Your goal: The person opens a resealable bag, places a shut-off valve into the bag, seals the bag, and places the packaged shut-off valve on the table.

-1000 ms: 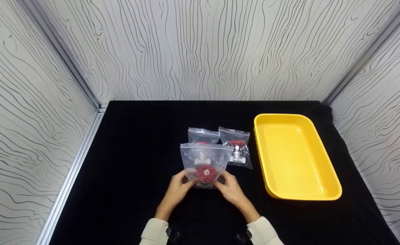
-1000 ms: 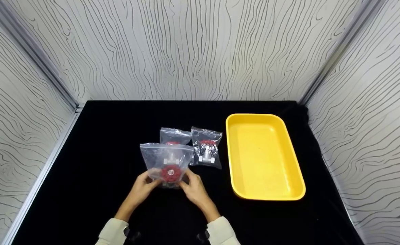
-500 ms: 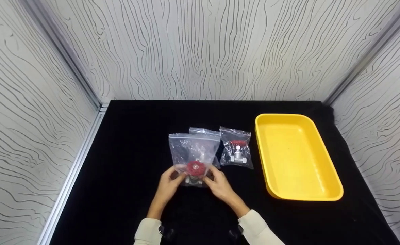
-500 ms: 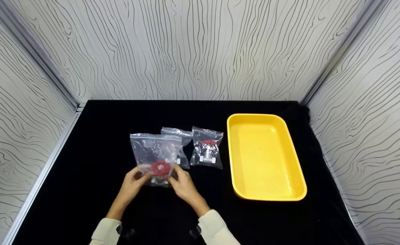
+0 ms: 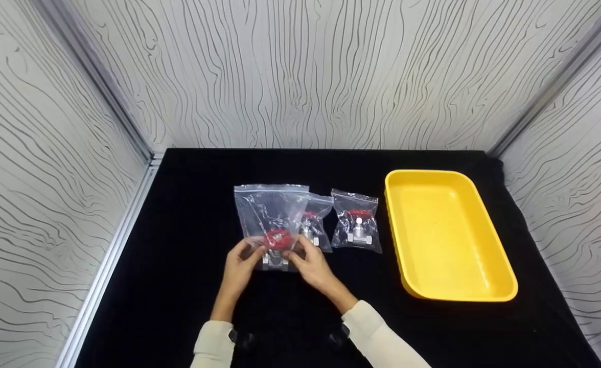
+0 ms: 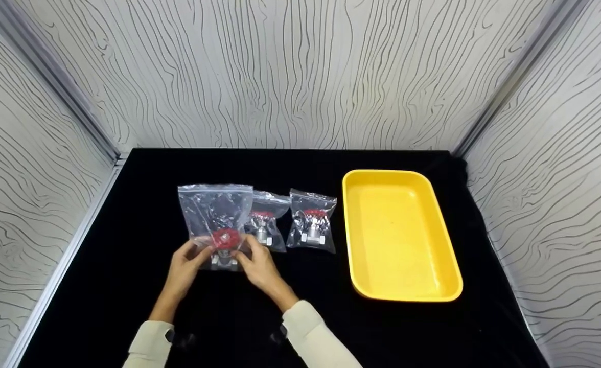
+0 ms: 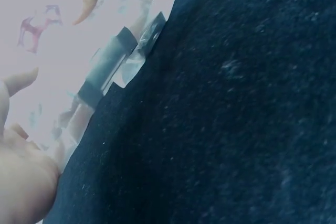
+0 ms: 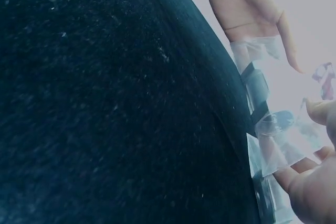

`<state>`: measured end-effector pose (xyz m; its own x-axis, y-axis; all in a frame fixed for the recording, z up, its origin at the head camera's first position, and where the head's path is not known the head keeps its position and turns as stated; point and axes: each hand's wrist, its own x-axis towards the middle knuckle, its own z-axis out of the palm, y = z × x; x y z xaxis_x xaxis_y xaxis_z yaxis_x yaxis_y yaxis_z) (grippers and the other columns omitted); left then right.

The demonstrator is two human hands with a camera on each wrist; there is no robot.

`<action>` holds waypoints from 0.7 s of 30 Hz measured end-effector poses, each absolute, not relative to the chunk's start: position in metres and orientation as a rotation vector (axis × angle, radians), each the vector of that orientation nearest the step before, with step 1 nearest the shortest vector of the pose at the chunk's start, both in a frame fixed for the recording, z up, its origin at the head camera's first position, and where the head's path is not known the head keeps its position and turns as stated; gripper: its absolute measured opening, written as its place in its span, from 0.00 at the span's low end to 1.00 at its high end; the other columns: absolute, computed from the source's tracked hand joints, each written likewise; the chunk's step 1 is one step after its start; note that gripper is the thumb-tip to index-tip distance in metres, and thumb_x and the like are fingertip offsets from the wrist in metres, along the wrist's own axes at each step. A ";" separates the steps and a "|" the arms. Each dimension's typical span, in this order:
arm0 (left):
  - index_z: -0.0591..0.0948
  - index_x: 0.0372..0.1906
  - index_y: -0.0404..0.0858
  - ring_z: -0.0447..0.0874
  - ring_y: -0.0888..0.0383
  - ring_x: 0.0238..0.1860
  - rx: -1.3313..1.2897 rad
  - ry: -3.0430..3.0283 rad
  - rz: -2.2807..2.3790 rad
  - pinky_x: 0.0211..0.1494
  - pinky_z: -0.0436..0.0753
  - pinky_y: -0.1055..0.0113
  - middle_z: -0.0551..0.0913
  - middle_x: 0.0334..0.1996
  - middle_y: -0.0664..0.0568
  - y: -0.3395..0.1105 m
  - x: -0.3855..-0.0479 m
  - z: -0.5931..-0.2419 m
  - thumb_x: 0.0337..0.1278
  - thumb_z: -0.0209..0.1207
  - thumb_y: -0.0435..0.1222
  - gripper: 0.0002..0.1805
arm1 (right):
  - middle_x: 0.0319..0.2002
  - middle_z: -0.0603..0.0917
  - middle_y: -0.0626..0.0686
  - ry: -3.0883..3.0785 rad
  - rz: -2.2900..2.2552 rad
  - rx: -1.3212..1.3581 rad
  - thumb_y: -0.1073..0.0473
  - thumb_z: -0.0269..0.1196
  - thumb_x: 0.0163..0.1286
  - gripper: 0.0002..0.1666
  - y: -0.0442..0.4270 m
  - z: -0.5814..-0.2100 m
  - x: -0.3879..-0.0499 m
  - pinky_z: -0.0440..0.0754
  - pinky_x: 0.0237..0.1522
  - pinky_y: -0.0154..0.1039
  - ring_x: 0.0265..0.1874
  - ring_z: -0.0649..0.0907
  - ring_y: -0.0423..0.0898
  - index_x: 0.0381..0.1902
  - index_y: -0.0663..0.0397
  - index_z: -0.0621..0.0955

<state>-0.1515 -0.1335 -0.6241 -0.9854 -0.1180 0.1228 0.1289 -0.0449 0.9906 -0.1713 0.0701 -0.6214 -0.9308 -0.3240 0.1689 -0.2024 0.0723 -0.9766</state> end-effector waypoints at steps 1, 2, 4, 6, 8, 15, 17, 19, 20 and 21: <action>0.85 0.50 0.24 0.88 0.61 0.50 0.003 -2.042 -2.154 0.57 0.85 0.74 0.89 0.46 0.50 -0.135 -0.152 -0.624 0.68 0.67 0.26 0.10 | 0.54 0.89 0.68 2.215 -2.010 -0.546 0.68 0.65 0.75 0.19 0.068 -0.621 -0.173 0.89 0.57 0.37 0.55 0.89 0.51 0.61 0.68 0.78; 0.85 0.50 0.25 0.88 0.61 0.50 0.017 -2.041 -2.155 0.57 0.85 0.74 0.89 0.46 0.49 -0.137 -0.153 -0.623 0.68 0.67 0.26 0.10 | 0.54 0.89 0.68 2.211 -2.011 -0.543 0.69 0.65 0.75 0.19 0.066 -0.621 -0.174 0.89 0.57 0.37 0.55 0.89 0.51 0.61 0.68 0.78; 0.86 0.50 0.26 0.88 0.61 0.50 0.053 -2.043 -2.157 0.57 0.85 0.74 0.90 0.46 0.46 -0.139 -0.154 -0.622 0.68 0.67 0.27 0.10 | 0.54 0.88 0.68 2.202 -2.011 -0.531 0.69 0.65 0.75 0.18 0.062 -0.621 -0.176 0.88 0.58 0.37 0.55 0.88 0.53 0.61 0.68 0.78; 0.86 0.51 0.27 0.87 0.62 0.50 0.088 -2.056 -2.152 0.58 0.84 0.74 0.90 0.48 0.42 -0.142 -0.155 -0.622 0.68 0.67 0.28 0.10 | 0.55 0.88 0.69 2.197 -2.004 -0.512 0.68 0.65 0.76 0.19 0.059 -0.621 -0.179 0.88 0.59 0.37 0.56 0.88 0.56 0.61 0.68 0.78; 0.86 0.51 0.27 0.87 0.64 0.50 0.116 -2.070 -2.137 0.58 0.84 0.75 0.89 0.49 0.39 -0.145 -0.157 -0.622 0.69 0.67 0.28 0.10 | 0.56 0.87 0.70 2.207 -1.993 -0.506 0.68 0.65 0.76 0.20 0.056 -0.620 -0.181 0.88 0.61 0.39 0.58 0.88 0.60 0.62 0.68 0.77; 0.87 0.49 0.29 0.85 0.67 0.51 0.227 -2.121 -2.053 0.60 0.82 0.77 0.89 0.50 0.39 -0.156 -0.162 -0.622 0.67 0.68 0.28 0.10 | 0.57 0.86 0.73 2.193 -1.966 -0.482 0.68 0.65 0.76 0.21 0.045 -0.621 -0.187 0.87 0.64 0.48 0.59 0.87 0.67 0.63 0.71 0.76; 0.87 0.49 0.29 0.85 0.67 0.50 0.254 -2.135 -2.035 0.58 0.82 0.77 0.89 0.49 0.39 -0.159 -0.164 -0.621 0.67 0.68 0.28 0.09 | 0.58 0.86 0.72 2.197 -1.948 -0.472 0.68 0.65 0.76 0.21 0.042 -0.621 -0.190 0.87 0.63 0.48 0.59 0.87 0.67 0.63 0.71 0.75; 0.87 0.49 0.29 0.85 0.66 0.48 0.269 -2.145 -2.029 0.55 0.82 0.77 0.90 0.47 0.40 -0.162 -0.167 -0.621 0.67 0.68 0.29 0.09 | 0.58 0.85 0.73 2.187 -1.945 -0.469 0.69 0.64 0.76 0.21 0.039 -0.621 -0.192 0.87 0.63 0.48 0.59 0.86 0.67 0.63 0.71 0.75; 0.87 0.49 0.29 0.85 0.65 0.46 0.272 -2.147 -2.031 0.54 0.82 0.77 0.90 0.46 0.40 -0.163 -0.168 -0.620 0.67 0.68 0.29 0.10 | 0.58 0.85 0.73 2.183 -1.941 -0.467 0.69 0.64 0.76 0.21 0.038 -0.621 -0.193 0.87 0.63 0.47 0.59 0.87 0.67 0.63 0.72 0.74; 0.87 0.49 0.29 0.85 0.65 0.45 0.276 -2.154 -2.029 0.52 0.82 0.76 0.90 0.45 0.41 -0.164 -0.169 -0.620 0.67 0.68 0.29 0.10 | 0.58 0.85 0.74 2.172 -1.942 -0.462 0.70 0.63 0.76 0.22 0.037 -0.621 -0.195 0.88 0.62 0.47 0.59 0.86 0.68 0.63 0.72 0.74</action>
